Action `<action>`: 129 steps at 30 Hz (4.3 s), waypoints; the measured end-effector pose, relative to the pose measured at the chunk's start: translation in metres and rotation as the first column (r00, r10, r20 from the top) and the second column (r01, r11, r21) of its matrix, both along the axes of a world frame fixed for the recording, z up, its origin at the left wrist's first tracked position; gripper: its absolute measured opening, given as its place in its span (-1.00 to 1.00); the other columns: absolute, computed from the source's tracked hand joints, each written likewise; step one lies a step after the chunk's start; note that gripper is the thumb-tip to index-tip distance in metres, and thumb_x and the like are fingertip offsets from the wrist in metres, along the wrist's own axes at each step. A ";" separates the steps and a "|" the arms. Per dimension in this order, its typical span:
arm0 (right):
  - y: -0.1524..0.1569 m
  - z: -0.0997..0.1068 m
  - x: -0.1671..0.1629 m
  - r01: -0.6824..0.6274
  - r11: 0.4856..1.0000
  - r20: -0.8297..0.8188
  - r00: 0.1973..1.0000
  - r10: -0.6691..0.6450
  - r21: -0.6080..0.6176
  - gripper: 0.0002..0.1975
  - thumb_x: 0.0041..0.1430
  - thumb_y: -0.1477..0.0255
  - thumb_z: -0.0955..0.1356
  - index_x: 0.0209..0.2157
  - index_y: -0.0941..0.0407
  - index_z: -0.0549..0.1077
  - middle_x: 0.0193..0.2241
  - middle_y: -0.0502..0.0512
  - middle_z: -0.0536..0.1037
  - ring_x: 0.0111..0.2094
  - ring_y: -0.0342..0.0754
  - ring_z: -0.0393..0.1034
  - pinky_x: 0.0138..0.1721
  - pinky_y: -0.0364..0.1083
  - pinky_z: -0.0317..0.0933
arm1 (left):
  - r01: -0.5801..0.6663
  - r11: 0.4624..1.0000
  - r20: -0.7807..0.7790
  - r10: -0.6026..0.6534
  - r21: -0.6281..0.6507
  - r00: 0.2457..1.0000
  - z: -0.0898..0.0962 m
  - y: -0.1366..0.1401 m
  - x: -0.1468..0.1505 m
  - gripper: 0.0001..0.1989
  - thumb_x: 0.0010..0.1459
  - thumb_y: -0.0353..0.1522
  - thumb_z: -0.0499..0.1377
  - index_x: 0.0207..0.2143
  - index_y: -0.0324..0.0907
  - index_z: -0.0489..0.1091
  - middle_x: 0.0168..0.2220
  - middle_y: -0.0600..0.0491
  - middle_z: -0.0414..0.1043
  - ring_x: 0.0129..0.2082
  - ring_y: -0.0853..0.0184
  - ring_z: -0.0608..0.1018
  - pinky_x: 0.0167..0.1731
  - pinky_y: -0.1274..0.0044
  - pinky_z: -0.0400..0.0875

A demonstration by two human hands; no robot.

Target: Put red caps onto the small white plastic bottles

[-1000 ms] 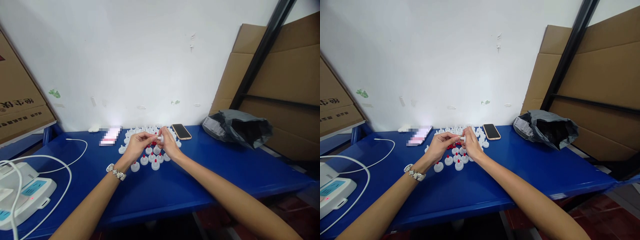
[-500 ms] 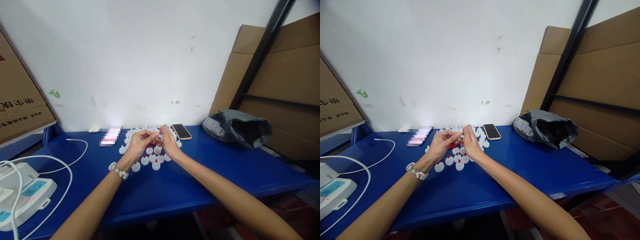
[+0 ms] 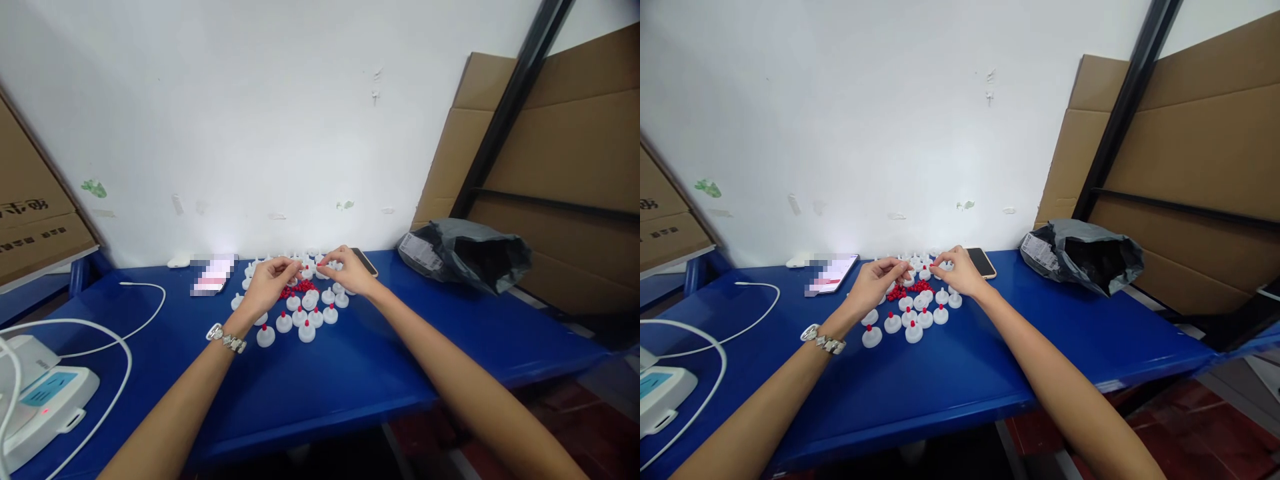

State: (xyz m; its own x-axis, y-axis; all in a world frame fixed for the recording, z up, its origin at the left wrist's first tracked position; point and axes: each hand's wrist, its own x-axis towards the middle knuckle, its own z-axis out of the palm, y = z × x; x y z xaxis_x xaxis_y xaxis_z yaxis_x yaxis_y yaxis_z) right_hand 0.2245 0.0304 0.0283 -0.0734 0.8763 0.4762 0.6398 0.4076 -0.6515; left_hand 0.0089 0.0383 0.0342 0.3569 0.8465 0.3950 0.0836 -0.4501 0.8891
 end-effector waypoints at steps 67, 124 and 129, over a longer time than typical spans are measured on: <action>-0.017 -0.005 -0.032 -0.219 0.975 -0.140 0.967 0.214 -0.021 -0.70 0.33 0.23 0.16 -0.34 0.10 0.35 -0.52 -0.05 0.39 -0.53 -0.18 0.22 -0.43 -0.16 0.10 | 0.159 0.945 -0.672 0.080 0.286 0.737 -0.003 0.036 -0.002 -0.94 0.03 -0.37 0.16 -0.46 -0.17 0.39 -0.48 0.08 0.41 -0.46 0.33 0.42 -0.44 0.52 0.23; 0.027 -0.011 0.000 0.114 0.993 0.087 0.990 -0.111 -0.031 -0.83 0.06 0.38 0.34 -0.37 0.15 0.54 -0.49 0.03 0.54 -0.45 -0.12 0.38 -0.39 -0.15 0.14 | 0.011 0.949 -0.490 0.152 0.314 0.858 -0.007 0.001 -0.010 -0.67 0.19 -0.11 0.11 -0.35 -0.15 0.51 -0.37 0.02 0.55 -0.38 0.28 0.52 -0.39 0.51 0.31; 0.034 -0.013 -0.002 0.156 0.982 0.277 0.953 -0.122 -0.103 -0.82 0.08 0.39 0.32 -0.41 0.12 0.57 -0.45 0.06 0.59 -0.36 -0.06 0.44 -0.29 -0.13 0.15 | 0.015 0.949 -0.510 0.155 0.314 0.846 -0.007 0.000 -0.008 -0.66 0.19 -0.10 0.09 -0.34 -0.15 0.50 -0.38 0.03 0.54 -0.38 0.28 0.51 -0.40 0.51 0.30</action>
